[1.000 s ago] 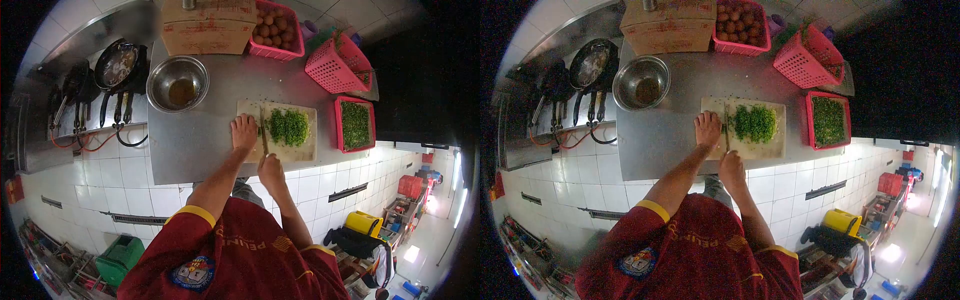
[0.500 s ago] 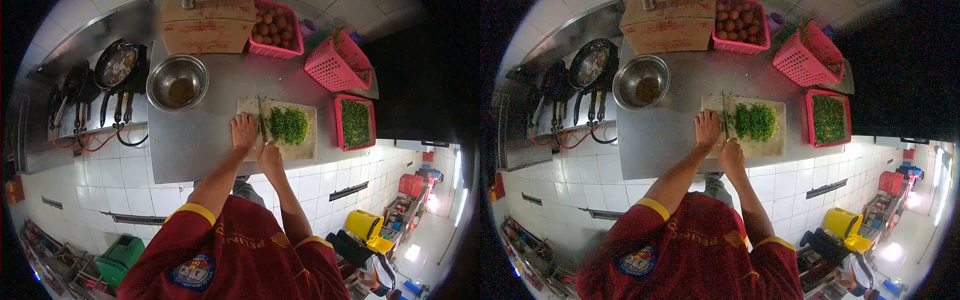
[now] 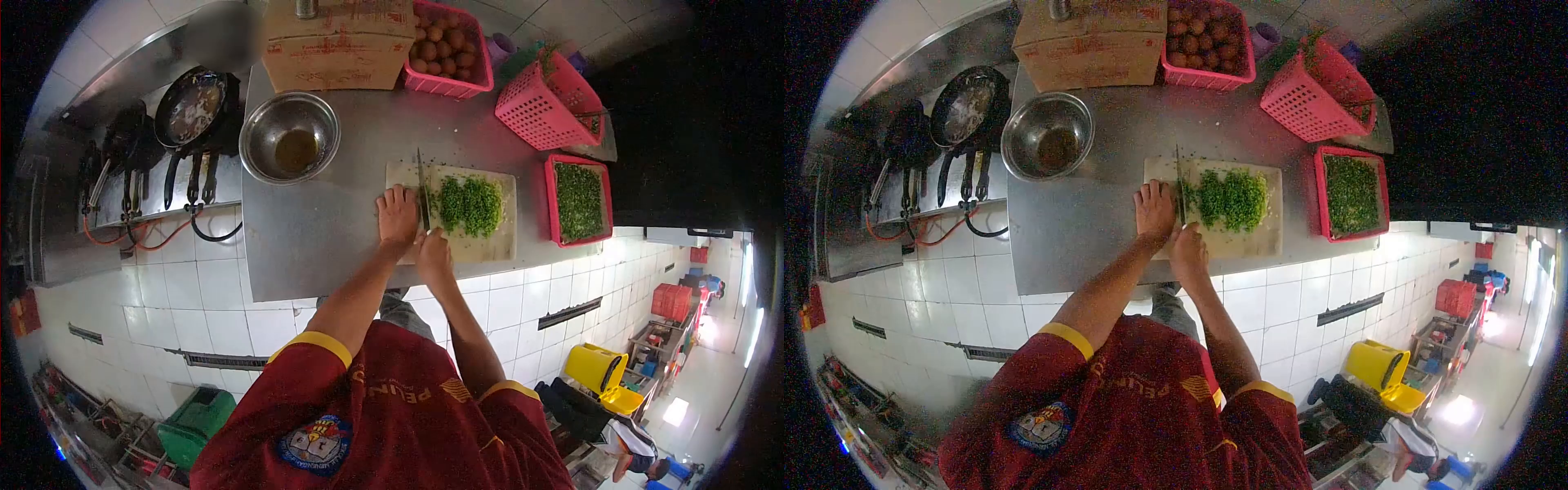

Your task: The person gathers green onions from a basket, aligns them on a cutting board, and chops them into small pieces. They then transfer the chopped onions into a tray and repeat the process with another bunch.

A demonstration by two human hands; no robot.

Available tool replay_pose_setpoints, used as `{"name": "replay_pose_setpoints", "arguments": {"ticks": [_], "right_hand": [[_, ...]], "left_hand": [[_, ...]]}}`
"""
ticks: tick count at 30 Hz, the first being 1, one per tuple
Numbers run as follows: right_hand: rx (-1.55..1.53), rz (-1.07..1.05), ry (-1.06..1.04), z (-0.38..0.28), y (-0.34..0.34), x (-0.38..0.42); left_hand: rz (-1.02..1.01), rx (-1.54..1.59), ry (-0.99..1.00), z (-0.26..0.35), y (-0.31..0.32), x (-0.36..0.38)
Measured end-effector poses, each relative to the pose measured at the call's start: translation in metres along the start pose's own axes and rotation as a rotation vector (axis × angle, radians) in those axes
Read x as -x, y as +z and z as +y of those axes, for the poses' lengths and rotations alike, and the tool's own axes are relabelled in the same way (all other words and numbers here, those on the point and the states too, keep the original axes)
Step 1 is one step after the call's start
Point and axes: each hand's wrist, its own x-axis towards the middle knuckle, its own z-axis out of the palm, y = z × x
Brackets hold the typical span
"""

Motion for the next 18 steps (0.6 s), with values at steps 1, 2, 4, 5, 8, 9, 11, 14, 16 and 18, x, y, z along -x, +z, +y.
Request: {"name": "replay_pose_setpoints", "arguments": {"ticks": [1,2,4,5,8,9,11,14,16,18], "right_hand": [[0.006,-0.019,-0.01,-0.003,-0.01,0.006],[0.013,-0.037,-0.021,-0.007,-0.021,0.011],[0.021,-0.052,-0.044,-0.006,-0.027,0.02],[0.02,-0.047,-0.059,-0.001,-0.025,0.027],[-0.008,-0.06,0.011,-0.007,-0.028,0.049],[-0.02,-0.075,0.051,-0.011,-0.027,0.054],[-0.005,-0.12,0.046,0.003,-0.014,0.055],[-0.067,-0.154,0.129,0.006,0.001,0.055],[-0.102,-0.145,0.107,0.01,0.013,0.042],[0.025,0.301,-0.351,0.047,0.059,0.032]], "left_hand": [[0.034,-0.02,0.008,0.0,0.003,0.002],[0.07,-0.039,0.016,-0.001,0.005,0.002],[0.027,0.057,-0.005,-0.002,0.003,0.003],[0.008,0.106,-0.016,-0.002,0.003,0.002],[0.066,0.046,-0.002,-0.002,0.001,0.002],[0.078,0.033,-0.005,-0.005,0.002,0.003],[0.106,0.013,0.006,-0.003,0.003,0.003],[0.092,0.005,0.011,-0.002,0.003,0.004],[0.044,0.031,0.006,-0.003,0.005,0.002],[0.011,0.03,0.004,-0.002,0.007,0.002]]}}
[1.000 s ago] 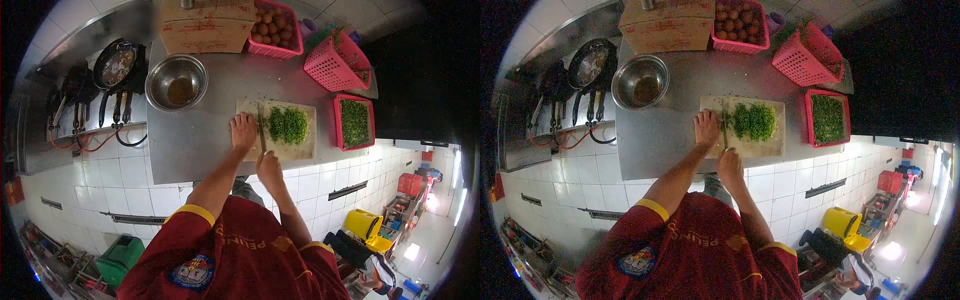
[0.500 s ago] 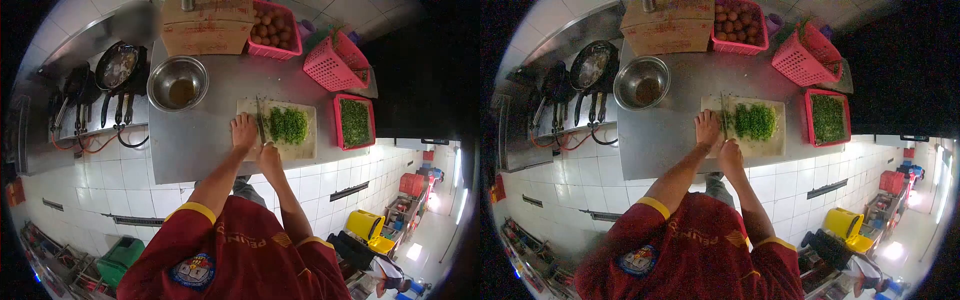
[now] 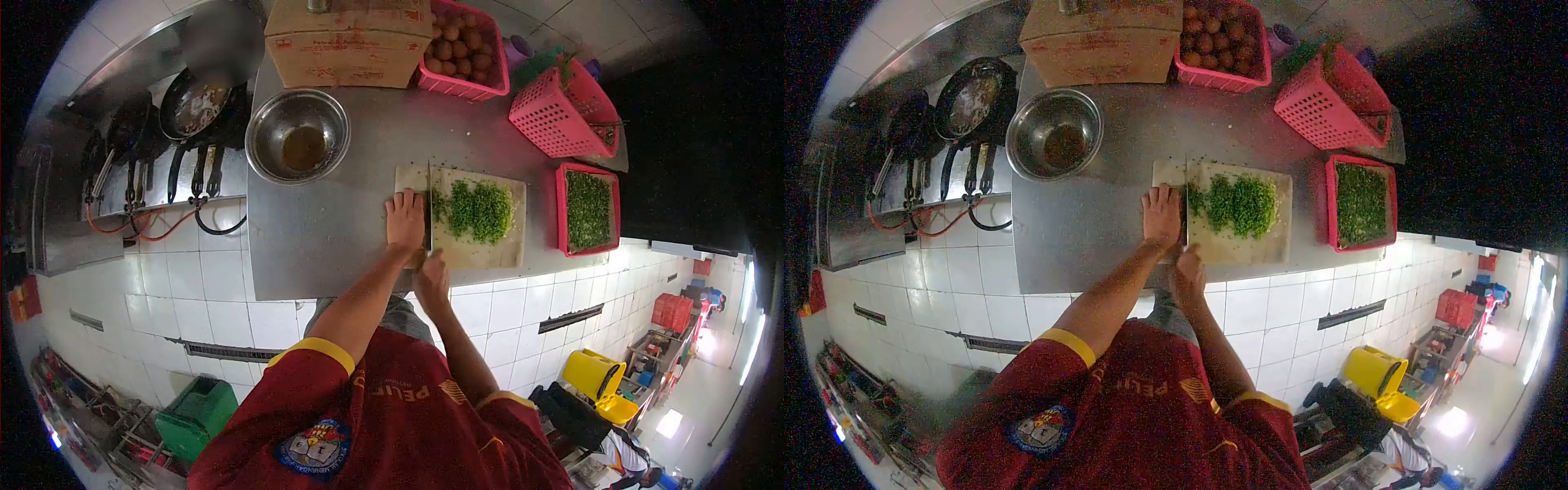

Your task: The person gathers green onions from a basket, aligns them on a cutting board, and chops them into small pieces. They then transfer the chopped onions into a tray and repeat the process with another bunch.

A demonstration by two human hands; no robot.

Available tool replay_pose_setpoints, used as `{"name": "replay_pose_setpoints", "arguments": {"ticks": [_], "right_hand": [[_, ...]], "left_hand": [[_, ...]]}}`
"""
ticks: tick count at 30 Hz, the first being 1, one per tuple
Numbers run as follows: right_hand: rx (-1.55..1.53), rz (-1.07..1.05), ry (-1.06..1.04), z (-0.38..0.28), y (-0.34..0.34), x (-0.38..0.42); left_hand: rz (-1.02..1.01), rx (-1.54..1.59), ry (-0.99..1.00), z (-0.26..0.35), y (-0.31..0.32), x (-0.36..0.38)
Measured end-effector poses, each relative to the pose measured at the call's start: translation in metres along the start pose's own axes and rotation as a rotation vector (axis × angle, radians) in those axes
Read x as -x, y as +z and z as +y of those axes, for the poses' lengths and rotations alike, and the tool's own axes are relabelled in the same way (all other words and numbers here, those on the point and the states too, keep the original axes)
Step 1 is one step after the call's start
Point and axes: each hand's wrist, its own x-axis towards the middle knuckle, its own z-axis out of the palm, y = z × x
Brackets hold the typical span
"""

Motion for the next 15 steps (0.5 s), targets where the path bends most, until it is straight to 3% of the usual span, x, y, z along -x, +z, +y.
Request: {"name": "replay_pose_setpoints", "arguments": {"ticks": [3,7,15], "right_hand": [[-0.193,-0.424,0.435,-0.002,-0.002,-0.043],[-0.201,-0.429,0.432,-0.018,-0.021,-0.03],[-0.129,-0.181,0.358,-0.008,-0.024,-0.044]], "left_hand": [[-0.017,-0.014,0.012,-0.002,-0.002,0.002],[0.037,-0.014,0.016,-0.002,0.001,0.004],[0.123,-0.003,0.016,0.003,-0.004,-0.002]]}}
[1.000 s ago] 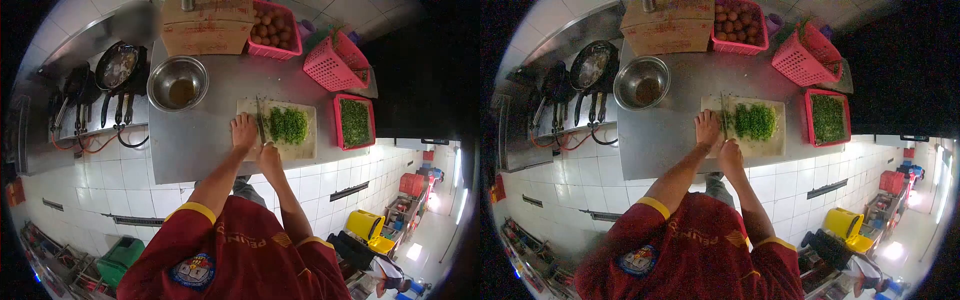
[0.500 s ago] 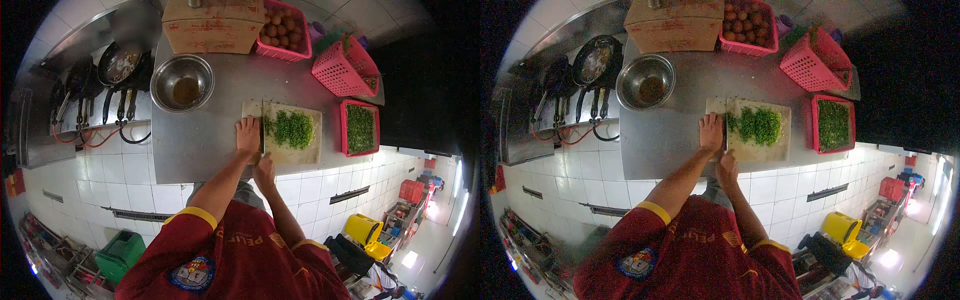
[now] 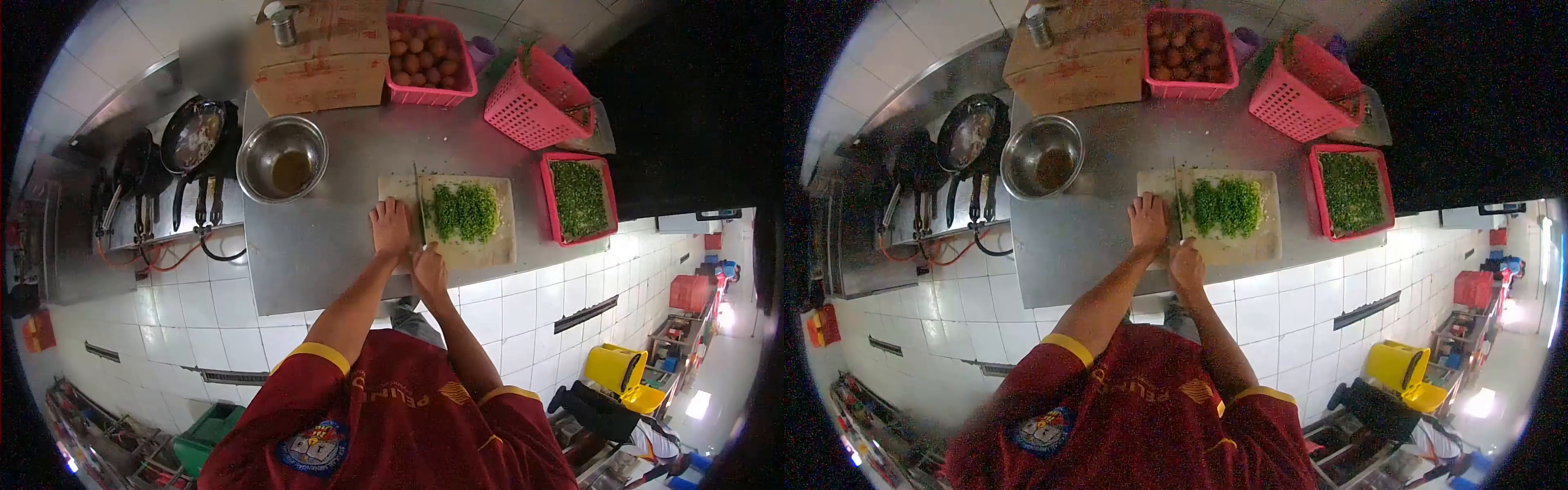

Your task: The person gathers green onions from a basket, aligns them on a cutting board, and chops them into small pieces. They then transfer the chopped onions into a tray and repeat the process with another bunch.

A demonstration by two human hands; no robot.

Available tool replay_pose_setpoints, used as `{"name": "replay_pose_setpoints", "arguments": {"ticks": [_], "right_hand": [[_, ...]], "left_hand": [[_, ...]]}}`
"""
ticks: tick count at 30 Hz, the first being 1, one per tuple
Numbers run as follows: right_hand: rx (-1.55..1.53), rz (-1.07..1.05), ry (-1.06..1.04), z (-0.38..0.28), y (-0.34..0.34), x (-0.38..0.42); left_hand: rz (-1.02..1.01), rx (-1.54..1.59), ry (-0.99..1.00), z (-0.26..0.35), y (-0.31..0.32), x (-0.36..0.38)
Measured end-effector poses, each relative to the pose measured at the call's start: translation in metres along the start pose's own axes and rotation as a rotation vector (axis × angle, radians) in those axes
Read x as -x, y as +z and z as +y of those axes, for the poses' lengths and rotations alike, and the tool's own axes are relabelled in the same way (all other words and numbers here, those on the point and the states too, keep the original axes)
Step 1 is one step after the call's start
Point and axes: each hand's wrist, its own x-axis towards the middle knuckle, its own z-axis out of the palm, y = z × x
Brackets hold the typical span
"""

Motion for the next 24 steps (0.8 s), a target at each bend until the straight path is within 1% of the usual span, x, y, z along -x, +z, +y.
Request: {"name": "replay_pose_setpoints", "arguments": {"ticks": [5,8,9,12,13,15,16,17,20,24], "right_hand": [[0.0,0.071,-0.025,0.033,-0.031,0.009],[-0.01,0.154,-0.092,0.039,-0.071,0.015],[-0.009,0.156,-0.057,0.046,-0.082,0.013],[-0.032,0.307,-0.094,0.083,-0.102,0.004],[0.071,0.346,-0.066,0.092,-0.108,0.001],[0.15,0.38,-0.007,0.118,-0.112,-0.012],[0.188,0.39,0.023,0.128,-0.113,-0.016],[0.143,0.313,0.084,0.137,-0.115,-0.02],[0.159,0.378,0.087,0.154,-0.108,-0.035],[0.139,0.27,0.12,0.152,-0.105,-0.042]], "left_hand": [[-0.022,-0.055,-0.01,0.004,-0.002,0.001],[-0.06,0.035,-0.022,0.0,0.002,0.003],[-0.04,0.021,-0.022,0.002,0.0,0.003],[-0.008,-0.031,-0.009,0.008,-0.006,0.004],[-0.016,-0.057,0.001,0.009,-0.005,0.005],[-0.01,-0.076,0.023,0.01,0.001,0.003],[0.003,-0.074,0.03,0.008,0.003,0.003],[0.016,-0.076,0.034,0.007,0.006,0.004],[0.024,-0.087,0.028,0.008,0.005,0.005],[0.017,-0.085,0.022,0.005,0.002,0.008]]}}
